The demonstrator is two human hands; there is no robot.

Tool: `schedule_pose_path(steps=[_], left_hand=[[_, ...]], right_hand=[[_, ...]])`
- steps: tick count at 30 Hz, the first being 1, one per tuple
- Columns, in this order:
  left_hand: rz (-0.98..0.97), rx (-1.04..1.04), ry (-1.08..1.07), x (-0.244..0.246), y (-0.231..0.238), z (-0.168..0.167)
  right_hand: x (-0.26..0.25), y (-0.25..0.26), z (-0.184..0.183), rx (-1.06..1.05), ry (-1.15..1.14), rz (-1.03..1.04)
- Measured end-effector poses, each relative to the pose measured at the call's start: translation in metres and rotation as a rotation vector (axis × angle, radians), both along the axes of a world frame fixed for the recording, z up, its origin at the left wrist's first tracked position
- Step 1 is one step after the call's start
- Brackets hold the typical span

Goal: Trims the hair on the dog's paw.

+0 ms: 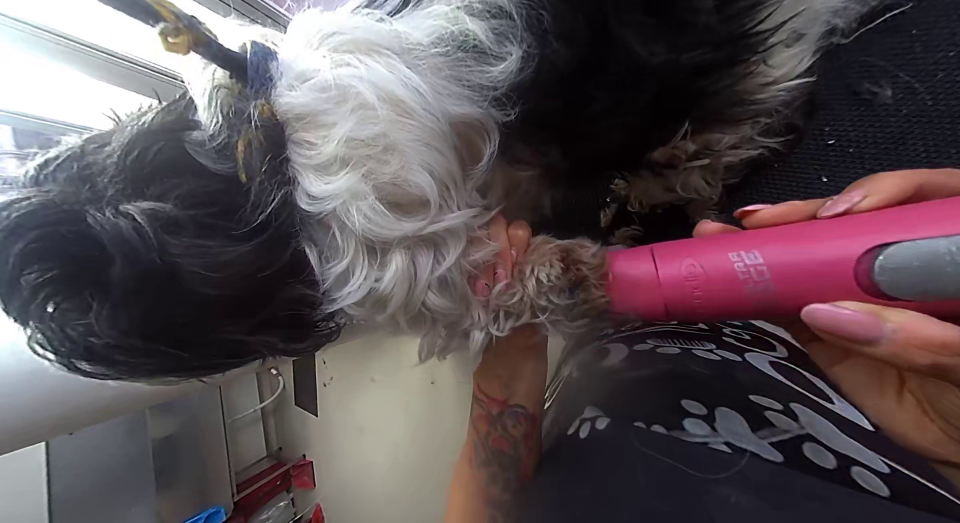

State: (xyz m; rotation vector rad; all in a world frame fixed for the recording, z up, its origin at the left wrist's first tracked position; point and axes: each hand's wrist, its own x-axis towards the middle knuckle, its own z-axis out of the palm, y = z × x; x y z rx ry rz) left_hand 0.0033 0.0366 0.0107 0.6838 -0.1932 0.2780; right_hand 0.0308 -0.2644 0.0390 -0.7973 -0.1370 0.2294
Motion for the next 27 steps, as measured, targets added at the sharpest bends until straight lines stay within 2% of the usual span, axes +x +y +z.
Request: schedule_pose_path(steps=[4, 9, 14, 19, 23, 27], left_hand=[[-0.014, -0.029, 0.007, 0.000, 0.001, -0.003], [0.051, 0.105, 0.058, -0.006, 0.002, -0.004], [-0.009, 0.020, 0.060, -0.007, 0.002, -0.006], [0.024, 0.029, 0.072, -0.007, 0.003, -0.008], [-0.013, -0.093, 0.047, -0.001, 0.004, -0.007], [-0.015, -0.068, 0.059, 0.001, 0.005, -0.004]], right_hand=[[0.012, -0.002, 0.001, -0.120, -0.057, 0.034], [0.013, 0.001, -0.002, 0.043, 0.066, 0.115], [0.014, 0.004, -0.007, 0.066, 0.095, 0.128], [0.010, 0.009, -0.011, 0.296, 0.208, 0.190], [0.011, 0.007, -0.016, 0.240, 0.205, 0.177], [0.012, 0.009, -0.018, 0.301, 0.212, 0.207]])
